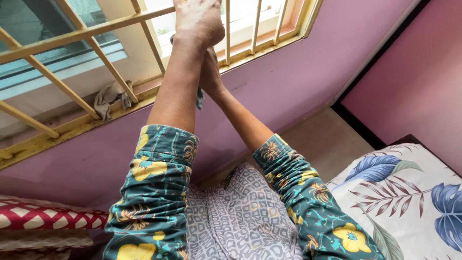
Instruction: The person wipes the yellow metal window grille with a dark cloth, moving methodically across horizontal and vertical bars. The person uses both hands to reach different sections of the grille while standing in a bedroom.
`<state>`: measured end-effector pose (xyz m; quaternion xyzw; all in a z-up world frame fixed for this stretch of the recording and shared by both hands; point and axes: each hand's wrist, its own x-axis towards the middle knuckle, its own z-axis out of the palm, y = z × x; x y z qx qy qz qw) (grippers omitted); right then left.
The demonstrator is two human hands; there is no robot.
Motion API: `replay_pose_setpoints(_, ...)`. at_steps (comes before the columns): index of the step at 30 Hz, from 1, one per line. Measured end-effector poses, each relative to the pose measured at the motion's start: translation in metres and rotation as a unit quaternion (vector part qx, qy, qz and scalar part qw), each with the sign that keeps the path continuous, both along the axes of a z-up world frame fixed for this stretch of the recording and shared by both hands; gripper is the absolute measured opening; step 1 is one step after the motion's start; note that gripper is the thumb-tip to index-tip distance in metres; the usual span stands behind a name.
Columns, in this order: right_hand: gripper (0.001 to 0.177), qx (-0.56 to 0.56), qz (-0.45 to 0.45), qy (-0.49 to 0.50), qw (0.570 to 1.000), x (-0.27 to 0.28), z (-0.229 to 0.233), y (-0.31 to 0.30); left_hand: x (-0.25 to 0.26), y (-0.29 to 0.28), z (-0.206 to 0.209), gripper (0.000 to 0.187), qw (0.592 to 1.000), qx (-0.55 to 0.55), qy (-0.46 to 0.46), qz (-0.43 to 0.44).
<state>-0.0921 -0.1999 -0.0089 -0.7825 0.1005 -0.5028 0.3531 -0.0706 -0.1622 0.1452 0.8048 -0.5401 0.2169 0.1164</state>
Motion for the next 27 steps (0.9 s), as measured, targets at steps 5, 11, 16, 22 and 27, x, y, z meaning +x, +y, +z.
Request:
replay_pose_setpoints(5,0.03,0.004,-0.033,0.044,0.998,-0.007,-0.025,0.015,-0.008,0.007,0.001,0.074,0.999,0.021,0.023,0.014)
replay_pose_setpoints(11,0.033,-0.022,-0.029,-0.002,0.999,-0.029,-0.016,0.052,-0.012,0.011,0.008,0.092,0.998,-0.009,0.051,-0.019)
replay_pose_setpoints(16,0.036,-0.013,0.113,-0.011,0.993,0.0,-0.03,0.095,-0.003,0.028,0.01,0.052,0.986,-0.016,0.15,-0.068)
replay_pose_setpoints(22,0.04,-0.014,0.144,-0.044,0.988,0.038,-0.036,0.1,-0.003,0.111,-0.042,0.043,0.95,-0.26,-0.062,-0.162)
replay_pose_setpoints(27,0.034,-0.002,0.046,0.03,0.998,-0.015,-0.025,0.136,-0.027,0.207,-0.122,0.049,0.878,-0.442,0.182,0.002)
